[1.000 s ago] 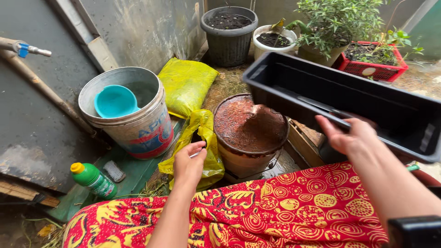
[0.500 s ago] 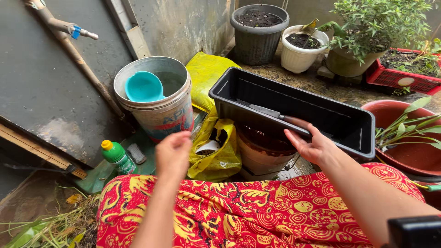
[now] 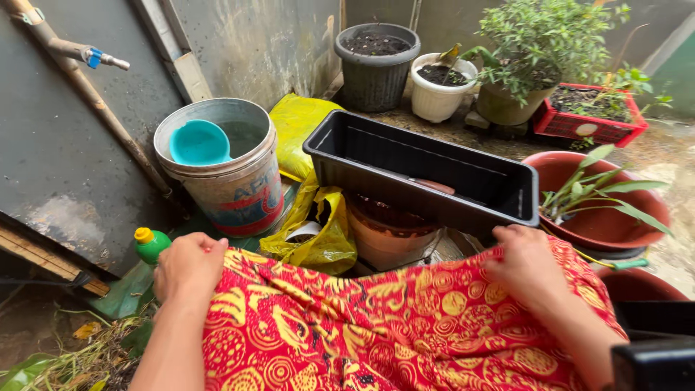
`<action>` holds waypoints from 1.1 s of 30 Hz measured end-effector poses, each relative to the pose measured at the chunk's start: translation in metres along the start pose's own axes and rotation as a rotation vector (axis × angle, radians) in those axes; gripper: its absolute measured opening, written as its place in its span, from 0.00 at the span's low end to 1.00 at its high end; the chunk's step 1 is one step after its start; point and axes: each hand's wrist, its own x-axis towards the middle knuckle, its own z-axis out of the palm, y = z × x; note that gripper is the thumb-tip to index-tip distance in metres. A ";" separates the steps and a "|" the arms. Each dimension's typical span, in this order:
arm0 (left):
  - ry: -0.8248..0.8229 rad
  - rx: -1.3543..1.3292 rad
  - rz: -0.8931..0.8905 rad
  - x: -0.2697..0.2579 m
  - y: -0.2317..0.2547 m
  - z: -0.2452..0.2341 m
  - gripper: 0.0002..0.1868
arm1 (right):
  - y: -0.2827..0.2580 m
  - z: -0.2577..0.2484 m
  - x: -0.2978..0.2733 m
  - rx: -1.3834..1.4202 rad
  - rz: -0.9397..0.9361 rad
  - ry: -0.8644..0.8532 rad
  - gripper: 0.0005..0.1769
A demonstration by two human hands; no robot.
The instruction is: The person prepares a planter by pouring liquid from a bottle into a container, rinsing a black planter with water from a bucket using a scoop, adjusting the planter base with scissors, and filling it with soil from a bag using a cup.
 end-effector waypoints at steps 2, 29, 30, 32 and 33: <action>0.052 -0.031 0.047 -0.001 0.004 0.003 0.15 | -0.011 0.003 -0.002 -0.145 0.045 -0.095 0.21; -0.529 0.564 0.691 -0.123 0.136 0.009 0.25 | -0.108 -0.074 0.039 0.091 -0.124 -0.781 0.15; -0.548 0.475 0.671 -0.117 0.145 0.010 0.21 | -0.095 -0.065 0.055 0.158 -0.116 -0.636 0.15; -0.580 0.393 0.648 -0.102 0.160 0.020 0.18 | -0.067 -0.045 0.088 0.244 -0.065 -0.411 0.15; -0.574 0.377 0.658 -0.092 0.168 0.028 0.18 | -0.052 -0.034 0.107 0.262 -0.022 -0.330 0.15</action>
